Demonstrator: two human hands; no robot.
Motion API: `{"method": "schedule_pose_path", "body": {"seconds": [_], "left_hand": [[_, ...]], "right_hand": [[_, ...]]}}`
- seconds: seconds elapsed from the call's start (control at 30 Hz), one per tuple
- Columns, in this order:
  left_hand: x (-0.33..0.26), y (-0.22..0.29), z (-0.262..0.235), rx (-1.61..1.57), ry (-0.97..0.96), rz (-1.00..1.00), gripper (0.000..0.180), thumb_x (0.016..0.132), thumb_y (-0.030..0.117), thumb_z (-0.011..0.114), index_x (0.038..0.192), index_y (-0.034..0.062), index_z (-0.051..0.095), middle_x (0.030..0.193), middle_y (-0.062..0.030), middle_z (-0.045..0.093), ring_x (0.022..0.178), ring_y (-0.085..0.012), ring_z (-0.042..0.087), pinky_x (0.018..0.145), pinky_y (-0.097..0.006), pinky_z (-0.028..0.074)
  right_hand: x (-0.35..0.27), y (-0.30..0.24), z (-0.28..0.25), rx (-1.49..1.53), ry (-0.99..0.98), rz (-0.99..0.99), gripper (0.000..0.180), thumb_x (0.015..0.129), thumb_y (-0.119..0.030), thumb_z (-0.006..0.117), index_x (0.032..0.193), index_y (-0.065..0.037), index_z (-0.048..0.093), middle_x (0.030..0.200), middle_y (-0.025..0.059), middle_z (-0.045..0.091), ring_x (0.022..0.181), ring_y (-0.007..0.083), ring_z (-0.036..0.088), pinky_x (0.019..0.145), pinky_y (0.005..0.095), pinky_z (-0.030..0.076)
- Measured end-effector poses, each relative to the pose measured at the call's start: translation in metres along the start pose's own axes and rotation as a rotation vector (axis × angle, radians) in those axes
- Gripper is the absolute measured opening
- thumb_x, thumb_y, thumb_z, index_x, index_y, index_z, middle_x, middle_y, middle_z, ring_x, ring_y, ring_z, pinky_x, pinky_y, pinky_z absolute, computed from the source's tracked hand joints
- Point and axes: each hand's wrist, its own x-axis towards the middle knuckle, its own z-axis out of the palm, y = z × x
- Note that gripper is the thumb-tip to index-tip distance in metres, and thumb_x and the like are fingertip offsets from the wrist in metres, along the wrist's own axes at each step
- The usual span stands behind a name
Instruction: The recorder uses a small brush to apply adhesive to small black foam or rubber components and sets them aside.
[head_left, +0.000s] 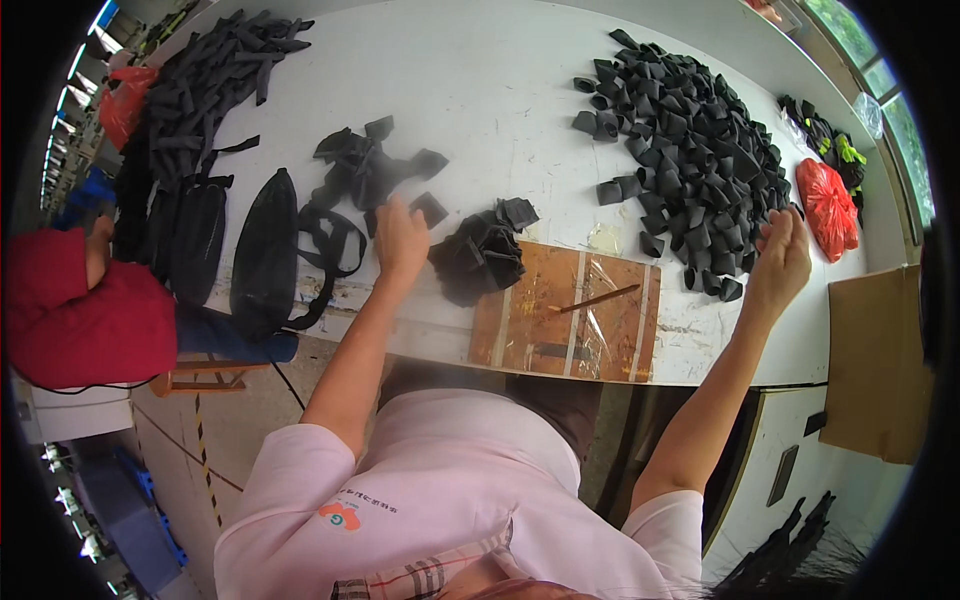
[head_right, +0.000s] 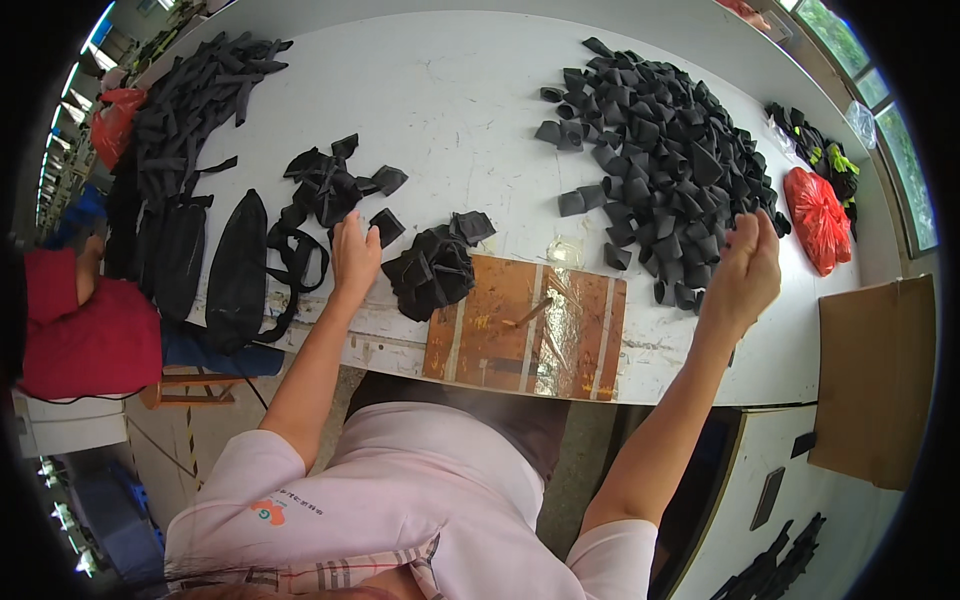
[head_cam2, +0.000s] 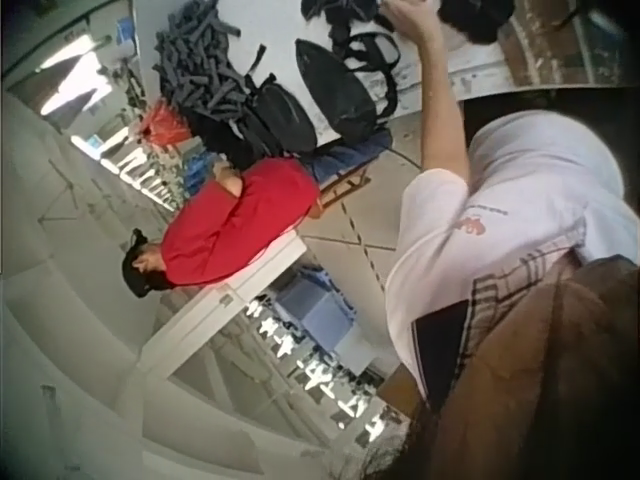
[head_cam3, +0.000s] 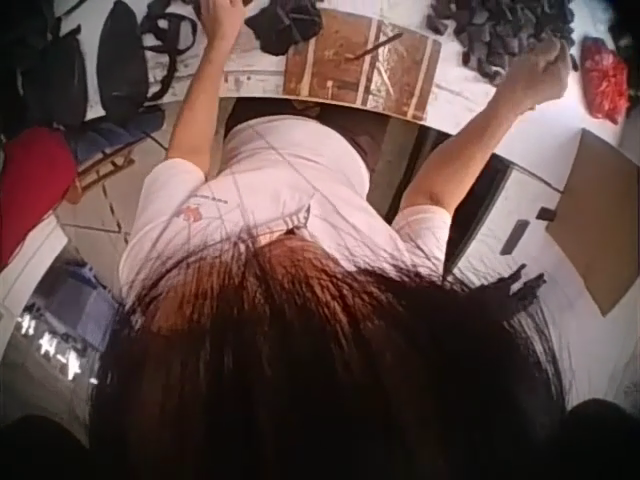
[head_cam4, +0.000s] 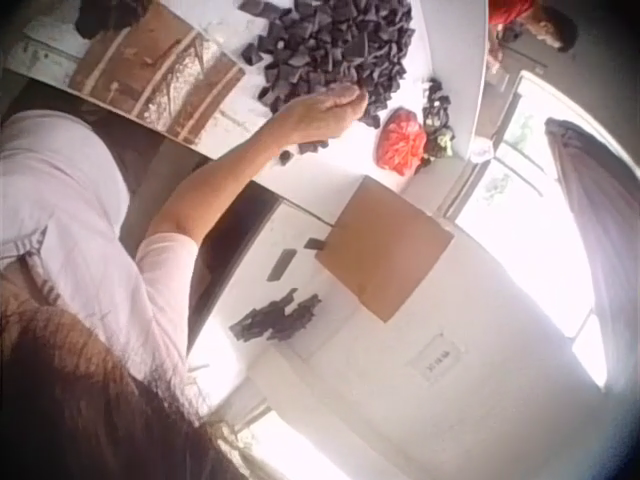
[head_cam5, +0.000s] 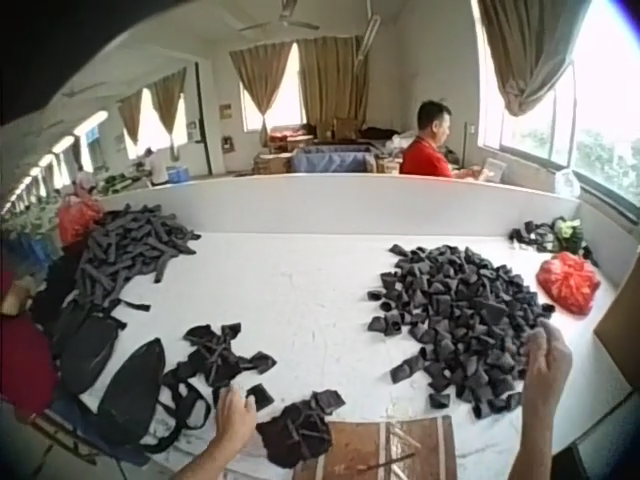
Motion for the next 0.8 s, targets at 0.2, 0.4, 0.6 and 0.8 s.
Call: {"method": "schedule_pose_path", "body": {"seconds": [0.2, 0.4, 0.6, 0.8], "left_hand": [[0.016, -0.019, 0.002, 0.010, -0.014, 0.122, 0.014, 0.074, 0.010, 0.061, 0.081, 0.0005, 0.053, 0.074, -0.0132, 0.053, 0.069, -0.0295, 0.055, 0.062, -0.035, 0.044], [-0.023, 0.036, -0.053, -1.192, -0.354, -0.400, 0.003, 0.083, 0.006, 0.053, 0.081, 0.0034, 0.052, 0.071, -0.0045, 0.058, 0.057, -0.0095, 0.055, 0.051, -0.020, 0.042], [-0.094, 0.091, -0.105, -1.754, -0.712, -0.739, 0.011, 0.083, 0.008, 0.051, 0.093, 0.0030, 0.052, 0.082, -0.0082, 0.059, 0.071, -0.0134, 0.057, 0.062, -0.025, 0.046], [-0.088, 0.092, -0.108, -1.692, -0.946, -0.566, 0.035, 0.084, 0.032, 0.047, 0.093, -0.0019, 0.051, 0.083, -0.0092, 0.058, 0.078, -0.0139, 0.057, 0.070, -0.024, 0.045]], "right_hand": [[-0.132, -0.051, -0.017, 0.280, -0.557, 0.123, 0.010, 0.083, -0.007, 0.054, 0.082, 0.001, 0.059, 0.065, 0.0044, 0.057, 0.055, 0.0085, 0.049, 0.050, 0.0203, 0.039], [-0.195, -0.079, 0.022, 0.276, -0.919, 0.239, 0.011, 0.077, -0.006, 0.061, 0.084, 0.003, 0.058, 0.067, 0.0087, 0.057, 0.059, 0.0160, 0.055, 0.057, 0.0268, 0.045], [-0.198, -0.071, 0.035, 1.051, -0.749, 0.770, 0.007, 0.085, -0.006, 0.054, 0.085, 0.001, 0.055, 0.075, 0.0041, 0.058, 0.065, 0.0080, 0.052, 0.062, 0.0224, 0.045], [-0.156, -0.062, 0.001, 0.737, -1.227, 0.610, 0.009, 0.085, -0.005, 0.052, 0.081, 0.001, 0.057, 0.074, -0.0010, 0.052, 0.069, 0.0058, 0.048, 0.063, 0.0201, 0.043]]}}
